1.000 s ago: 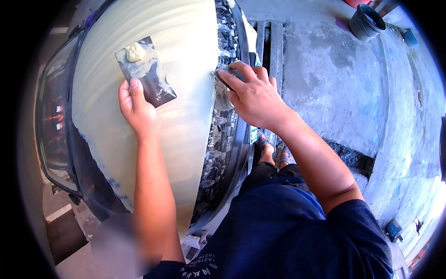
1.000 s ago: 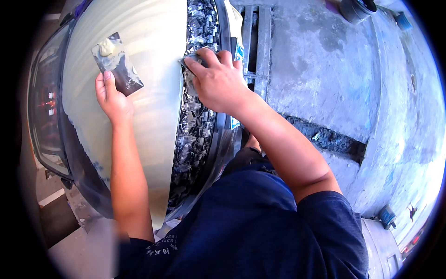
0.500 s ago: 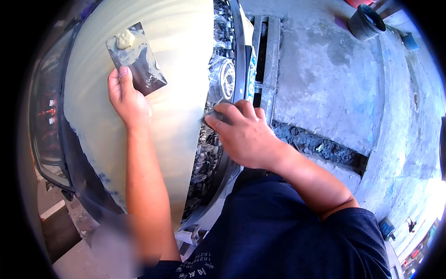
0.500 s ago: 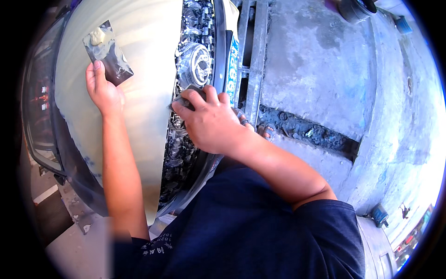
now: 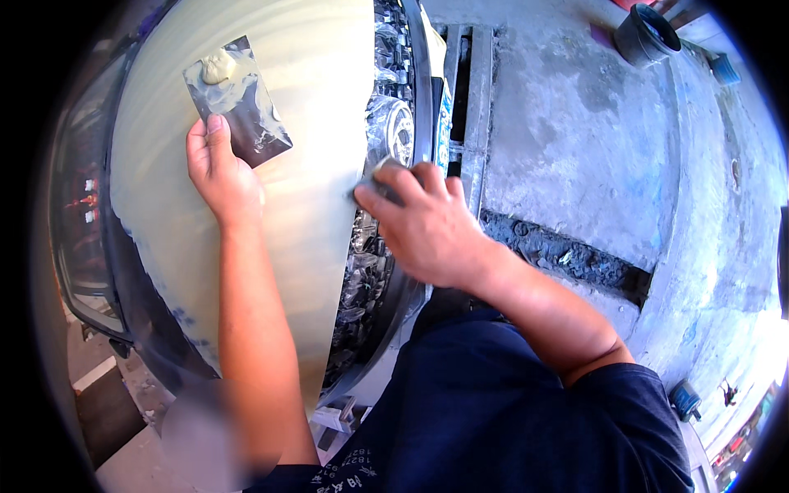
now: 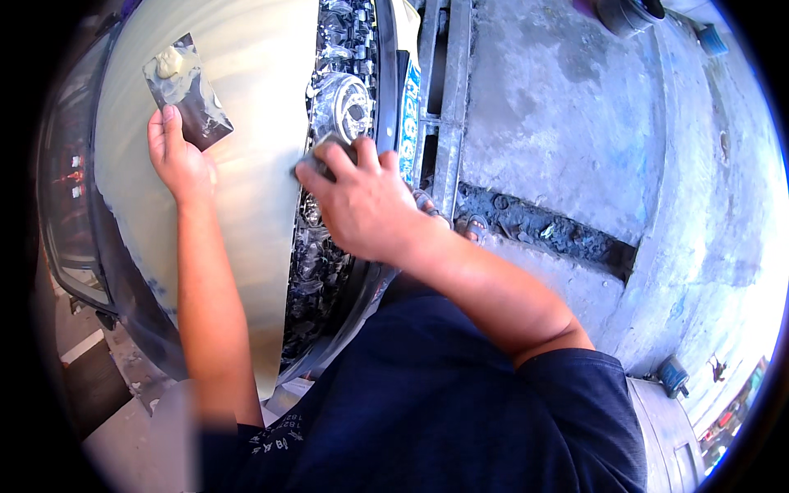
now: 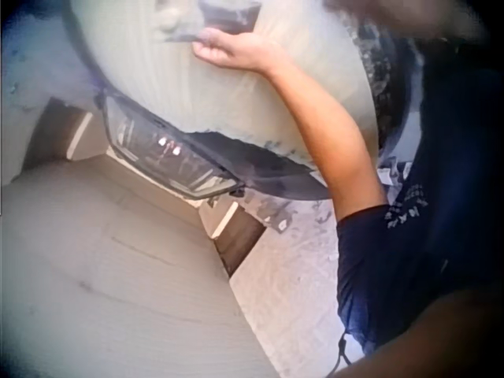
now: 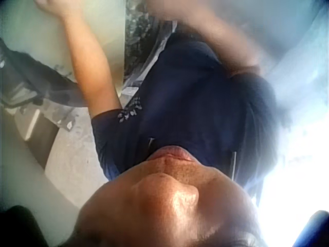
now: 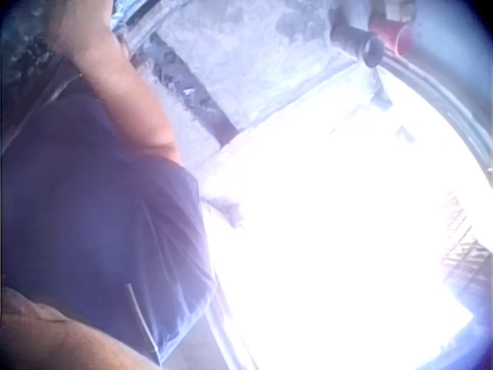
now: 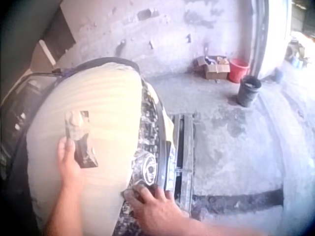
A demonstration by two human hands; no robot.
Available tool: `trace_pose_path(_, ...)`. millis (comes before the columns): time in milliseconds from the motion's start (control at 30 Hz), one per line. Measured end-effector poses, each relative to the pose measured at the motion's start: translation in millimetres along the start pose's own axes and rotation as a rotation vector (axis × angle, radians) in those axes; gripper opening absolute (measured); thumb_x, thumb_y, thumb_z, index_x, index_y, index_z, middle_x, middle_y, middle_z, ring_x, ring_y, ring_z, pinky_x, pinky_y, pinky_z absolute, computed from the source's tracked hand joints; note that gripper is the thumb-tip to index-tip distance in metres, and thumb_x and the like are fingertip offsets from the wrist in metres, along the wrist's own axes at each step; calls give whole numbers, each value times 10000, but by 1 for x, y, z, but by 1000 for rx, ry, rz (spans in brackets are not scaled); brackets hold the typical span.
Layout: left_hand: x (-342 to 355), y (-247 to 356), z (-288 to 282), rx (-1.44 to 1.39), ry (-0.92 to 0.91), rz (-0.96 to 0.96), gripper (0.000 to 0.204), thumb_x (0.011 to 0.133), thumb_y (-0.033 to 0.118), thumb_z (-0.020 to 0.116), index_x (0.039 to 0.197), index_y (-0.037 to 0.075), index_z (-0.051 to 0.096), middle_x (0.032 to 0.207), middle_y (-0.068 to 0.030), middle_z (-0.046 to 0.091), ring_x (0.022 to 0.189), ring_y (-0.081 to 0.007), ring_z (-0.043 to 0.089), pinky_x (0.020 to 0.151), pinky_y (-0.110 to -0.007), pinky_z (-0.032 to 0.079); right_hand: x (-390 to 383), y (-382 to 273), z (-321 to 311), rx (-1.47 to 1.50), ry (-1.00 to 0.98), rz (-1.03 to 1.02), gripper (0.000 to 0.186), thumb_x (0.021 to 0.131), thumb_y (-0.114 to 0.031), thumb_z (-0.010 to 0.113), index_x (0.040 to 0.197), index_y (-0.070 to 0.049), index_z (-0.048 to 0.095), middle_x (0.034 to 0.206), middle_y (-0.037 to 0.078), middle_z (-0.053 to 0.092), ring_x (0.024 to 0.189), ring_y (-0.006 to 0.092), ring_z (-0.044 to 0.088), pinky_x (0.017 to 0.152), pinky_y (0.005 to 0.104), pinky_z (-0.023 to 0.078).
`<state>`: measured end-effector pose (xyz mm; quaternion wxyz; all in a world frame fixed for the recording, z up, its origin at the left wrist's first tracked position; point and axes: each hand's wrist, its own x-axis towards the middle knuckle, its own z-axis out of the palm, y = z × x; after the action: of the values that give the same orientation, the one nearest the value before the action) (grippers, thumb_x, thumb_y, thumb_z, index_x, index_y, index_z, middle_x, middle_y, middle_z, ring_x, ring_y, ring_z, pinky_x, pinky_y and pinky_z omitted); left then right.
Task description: The person applies a thick beige body filler to the hood of a car using two metal spreaders. They repeatedly scoop filler from one spreader and smooth it across the hood surface, working from the center toward the edges and around the headlight area.
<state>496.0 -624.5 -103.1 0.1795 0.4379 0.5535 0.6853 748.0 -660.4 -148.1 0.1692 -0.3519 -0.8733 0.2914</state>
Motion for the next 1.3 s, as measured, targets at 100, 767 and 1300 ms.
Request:
trace_pose_path(100,-1,0,-1,3,3,3,196,964,125,557,1060,-46,547,977,-54,605,898,-97,539,836,-238,437,-5,7,-5,69,66,-17,436,870,-178,567,1305,-200,556,1300,100,453,1152,352,429,940,485,404)
trace_pose_path(767,0,4,5,20,14,-5,218,955,134,571,1073,-47,549,982,-61,604,909,-110,539,861,-251,434,26,52,10,148,336,-23,400,847,-211,606,1245,-181,595,1268,108,481,1134,352,455,934,506,422)
trace_pose_path(1300,-2,8,6,54,-8,-13,232,959,142,562,1084,-53,542,1000,-63,599,942,-117,531,876,-255,420,-4,42,35,381,275,-101,456,804,-158,671,1252,-97,606,1196,164,515,1080,333,513,958,432,420)
